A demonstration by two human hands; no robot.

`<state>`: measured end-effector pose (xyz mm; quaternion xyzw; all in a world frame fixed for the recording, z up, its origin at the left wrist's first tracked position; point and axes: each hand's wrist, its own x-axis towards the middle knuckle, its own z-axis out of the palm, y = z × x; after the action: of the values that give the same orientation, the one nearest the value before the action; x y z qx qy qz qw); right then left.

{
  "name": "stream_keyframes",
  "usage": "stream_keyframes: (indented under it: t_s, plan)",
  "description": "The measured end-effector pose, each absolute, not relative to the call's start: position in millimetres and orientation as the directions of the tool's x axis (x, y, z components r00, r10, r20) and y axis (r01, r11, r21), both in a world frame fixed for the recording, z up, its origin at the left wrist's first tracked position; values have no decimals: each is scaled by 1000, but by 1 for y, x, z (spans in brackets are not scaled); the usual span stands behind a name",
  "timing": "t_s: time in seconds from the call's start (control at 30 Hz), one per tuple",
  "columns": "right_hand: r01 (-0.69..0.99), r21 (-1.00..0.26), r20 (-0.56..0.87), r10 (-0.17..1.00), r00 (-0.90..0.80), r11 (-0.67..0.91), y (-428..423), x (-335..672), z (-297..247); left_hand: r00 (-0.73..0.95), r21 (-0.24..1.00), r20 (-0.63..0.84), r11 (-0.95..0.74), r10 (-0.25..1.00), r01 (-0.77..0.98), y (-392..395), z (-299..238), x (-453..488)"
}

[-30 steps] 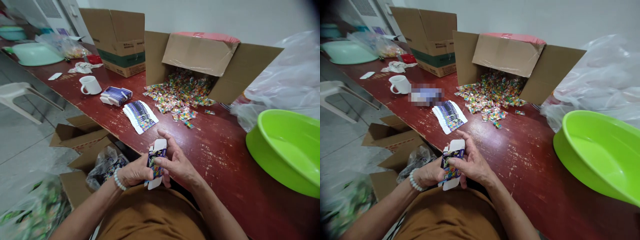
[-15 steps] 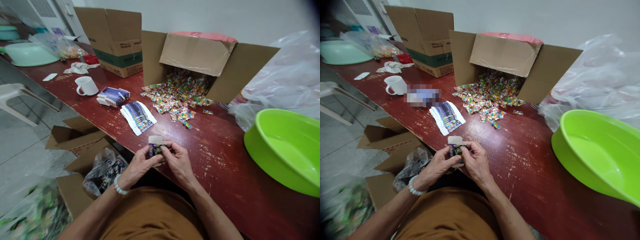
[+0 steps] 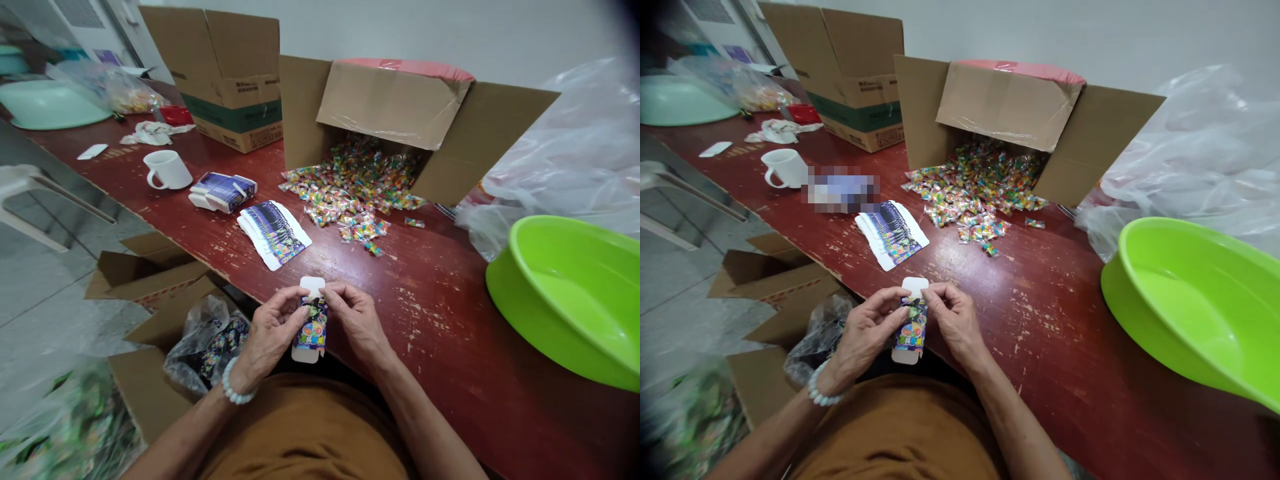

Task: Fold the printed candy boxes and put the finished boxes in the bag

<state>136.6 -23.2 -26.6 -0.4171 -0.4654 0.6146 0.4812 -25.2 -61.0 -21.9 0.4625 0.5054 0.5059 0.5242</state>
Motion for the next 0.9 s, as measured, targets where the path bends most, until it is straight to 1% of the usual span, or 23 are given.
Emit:
stream_keyframes:
  t_s: [0.1,0.17,0.2,0.23,0.3,0.37,0.4,0.43,0.5,0.57,0.6,0.67,0.73,0.8,0.83,0.9]
  plan:
    - [-251,-939,-162,947,-276,-233,-13,142,-27,28,997,-60,61,998,-45,-59,-20,-27]
    - [-259,-929,-174,931,-321,-264,-8,145,-25,26,999,-41,42,999,-12,-59,-21,-27]
    - [-242,-937,-159,926,-343,-251,-7,145,-24,21,1000,-29,29,999,2,-59,-22,-27]
    - [-201,-956,-131,924,-360,-214,-6,146,-22,13,1000,-21,21,1000,3,-60,-22,-27]
    - [-75,-995,-33,935,-353,-64,-6,146,-21,-21,998,-36,35,999,-52,-60,-23,-26]
    - [29,-993,100,947,-306,114,-7,145,-21,-61,981,-109,97,992,-170,-61,-22,-25]
    - [50,-982,162,947,-278,183,-8,145,-22,-58,961,-163,146,985,-234,-62,-20,-24]
    - [55,-971,213,944,-253,234,-9,145,-23,-23,935,-224,209,974,-287,-62,-18,-24]
    - [64,-953,273,931,-242,296,-11,145,-24,109,871,-333,350,937,-345,-63,-14,-22]
    - [96,-935,300,905,-303,342,-13,145,-24,211,812,-407,458,889,-361,-63,-12,-20]
    - [109,-930,298,892,-341,352,-14,145,-23,225,793,-432,487,873,-367,-62,-11,-19]
    - [101,-949,239,893,-382,298,-15,144,-20,204,775,-462,504,863,-380,-61,-12,-17]
    - [34,-991,110,919,-379,133,-14,141,-18,190,782,-461,499,867,-374,-58,-12,-15]
    - [-55,-997,-35,917,-396,-62,-10,139,-15,159,826,-426,455,890,-333,-56,-13,-13]
    - [-87,-987,-85,908,-409,-132,-8,137,-14,140,854,-401,425,905,-301,-55,-13,-13]
    - [-115,-971,-142,894,-425,-208,-4,136,-11,115,901,-348,366,930,-235,-54,-13,-13]
